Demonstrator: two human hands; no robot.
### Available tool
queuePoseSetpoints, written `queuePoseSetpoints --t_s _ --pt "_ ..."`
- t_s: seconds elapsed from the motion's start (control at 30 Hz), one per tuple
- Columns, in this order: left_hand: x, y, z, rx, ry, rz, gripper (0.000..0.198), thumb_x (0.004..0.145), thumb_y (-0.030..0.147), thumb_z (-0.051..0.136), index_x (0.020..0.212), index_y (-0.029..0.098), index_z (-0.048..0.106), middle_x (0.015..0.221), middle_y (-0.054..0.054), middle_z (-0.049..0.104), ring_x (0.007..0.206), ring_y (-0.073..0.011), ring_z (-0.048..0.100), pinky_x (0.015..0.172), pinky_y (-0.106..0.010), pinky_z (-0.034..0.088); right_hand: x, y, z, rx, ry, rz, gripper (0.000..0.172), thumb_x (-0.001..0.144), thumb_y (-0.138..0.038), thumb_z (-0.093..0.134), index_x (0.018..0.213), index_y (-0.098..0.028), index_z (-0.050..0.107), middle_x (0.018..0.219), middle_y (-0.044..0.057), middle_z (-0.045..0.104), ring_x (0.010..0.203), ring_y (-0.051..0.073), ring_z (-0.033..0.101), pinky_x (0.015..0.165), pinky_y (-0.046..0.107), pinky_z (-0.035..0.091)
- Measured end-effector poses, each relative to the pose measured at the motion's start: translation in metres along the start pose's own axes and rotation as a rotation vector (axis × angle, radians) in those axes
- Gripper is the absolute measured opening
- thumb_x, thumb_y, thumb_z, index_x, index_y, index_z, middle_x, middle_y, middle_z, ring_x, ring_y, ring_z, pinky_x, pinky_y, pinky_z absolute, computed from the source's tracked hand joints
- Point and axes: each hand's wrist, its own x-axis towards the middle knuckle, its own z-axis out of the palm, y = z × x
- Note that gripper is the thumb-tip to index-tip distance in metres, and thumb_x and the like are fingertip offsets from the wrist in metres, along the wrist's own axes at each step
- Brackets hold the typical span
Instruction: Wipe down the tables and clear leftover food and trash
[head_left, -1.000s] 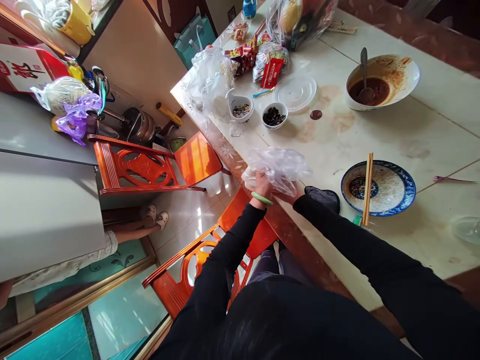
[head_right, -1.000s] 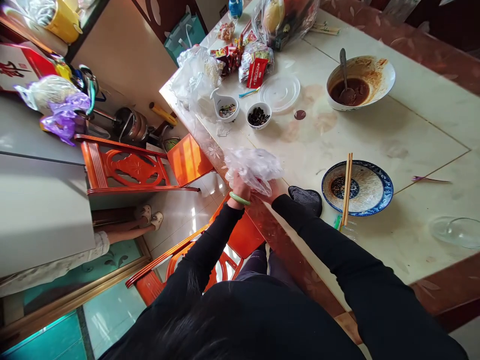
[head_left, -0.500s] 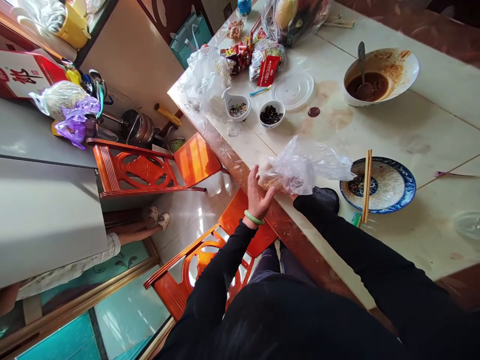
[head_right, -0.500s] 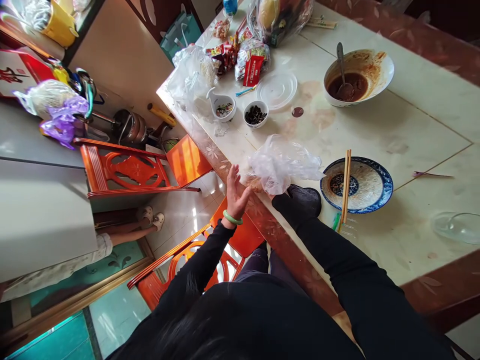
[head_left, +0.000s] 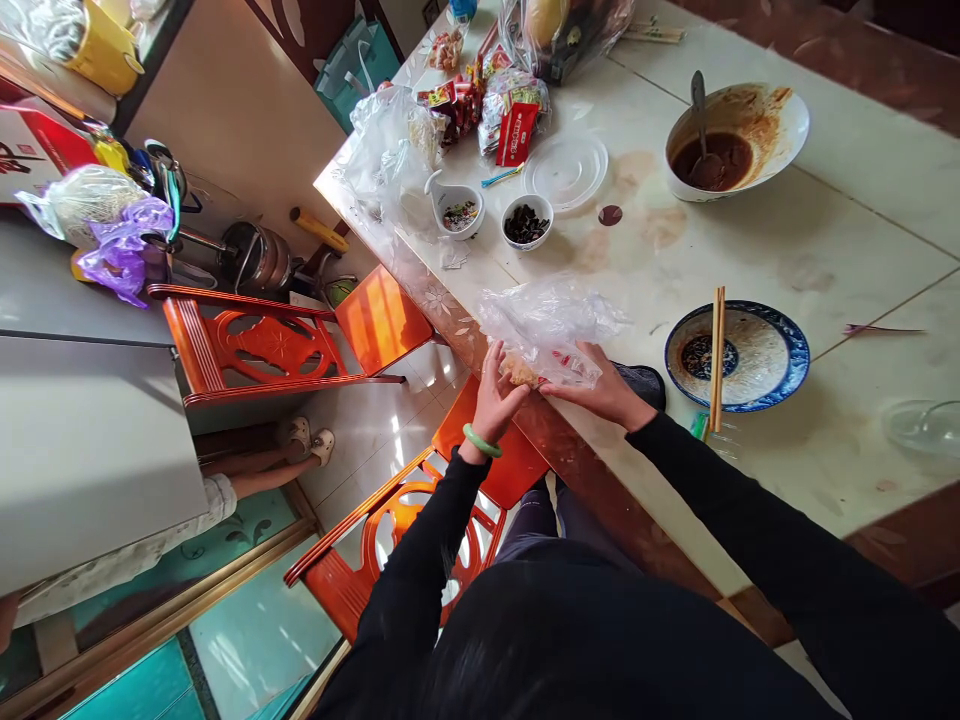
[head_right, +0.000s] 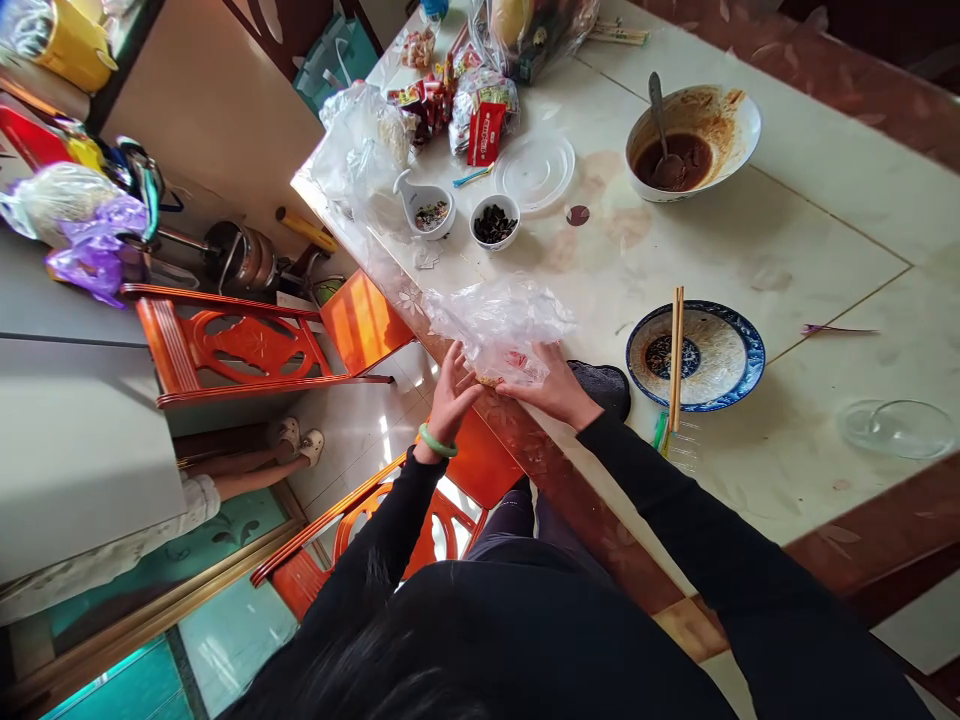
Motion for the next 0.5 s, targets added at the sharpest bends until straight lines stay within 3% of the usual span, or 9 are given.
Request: queuePoseSetpoints --t_s 0.1,0.17,0.27,0.37,0.43,0.5 --pt "-0.013 0.031 -0.007 -0.195 0.006 -0.075 0.070 0.083 0.061 0.084 0.144 0.034 0.062 0.163 -0.010 0.053 0.154 -0.0363 0.048 0.112 -0.046 0.056 -0.033 -0.010 -0.029 0.008 -0.027 0.017 0.112 0.071 -0.080 0.085 0.160 -0.027 0.045 0.165 0.018 0.047 0.155 0.042 0.045 0.128 0.063 0.040" --pt "-0.010 0.042 -0.001 -0.280 0.046 -0.137 0.056 0.089 0.063 0.078 0.133 0.031 0.066 0.151 -0.010 0.061 0.148 -0.0344 0.054 0.103 -0.044 0.060 -0.041 -0.023 -0.037 0.235 -0.051 0.084 0.115 0.078 -0.091 0.069 0.167 -0.028 0.034 0.171 0.018 0.041 0.159 0.040 0.042 0.128 0.060 0.042" --pt "0.009 0.041 0.025 -0.288 0.087 -0.178 0.039 0.089 0.053 0.082 0.111 0.025 0.067 0.126 -0.009 0.071 0.136 -0.0303 0.064 0.097 -0.040 0.060 -0.026 -0.052 -0.024 0.513 -0.033 0.141 0.101 0.082 -0.097 0.055 0.156 -0.029 0.049 0.159 0.016 0.058 0.152 0.038 0.053 0.122 0.057 0.050" --pt "0.027 0.025 0.052 -0.307 0.121 -0.171 0.035 0.079 0.035 0.093 0.099 0.022 0.067 0.105 -0.004 0.075 0.117 -0.0254 0.072 0.099 -0.037 0.058 0.006 -0.069 0.005 0.654 0.025 0.180 0.078 0.077 -0.087 0.074 0.125 -0.026 0.066 0.129 0.012 0.076 0.130 0.037 0.069 0.110 0.054 0.060" --pt "0.032 0.016 0.057 -0.378 0.136 -0.207 0.031 0.077 0.026 0.091 0.096 0.020 0.068 0.098 -0.004 0.076 0.111 -0.0239 0.074 0.099 -0.036 0.058 0.025 -0.062 0.017 0.724 0.127 0.241 0.062 0.070 -0.071 0.088 0.105 -0.025 0.066 0.107 0.009 0.078 0.110 0.033 0.076 0.100 0.051 0.064" --pt "0.035 0.012 0.046 -0.473 0.134 -0.298 0.021 0.080 0.023 0.085 0.094 0.019 0.069 0.097 -0.006 0.077 0.110 -0.0250 0.075 0.098 -0.037 0.060 0.037 -0.039 0.012 0.763 0.200 0.303 0.049 0.066 -0.058 0.089 0.091 -0.025 0.062 0.089 0.006 0.075 0.096 0.031 0.075 0.092 0.050 0.065"
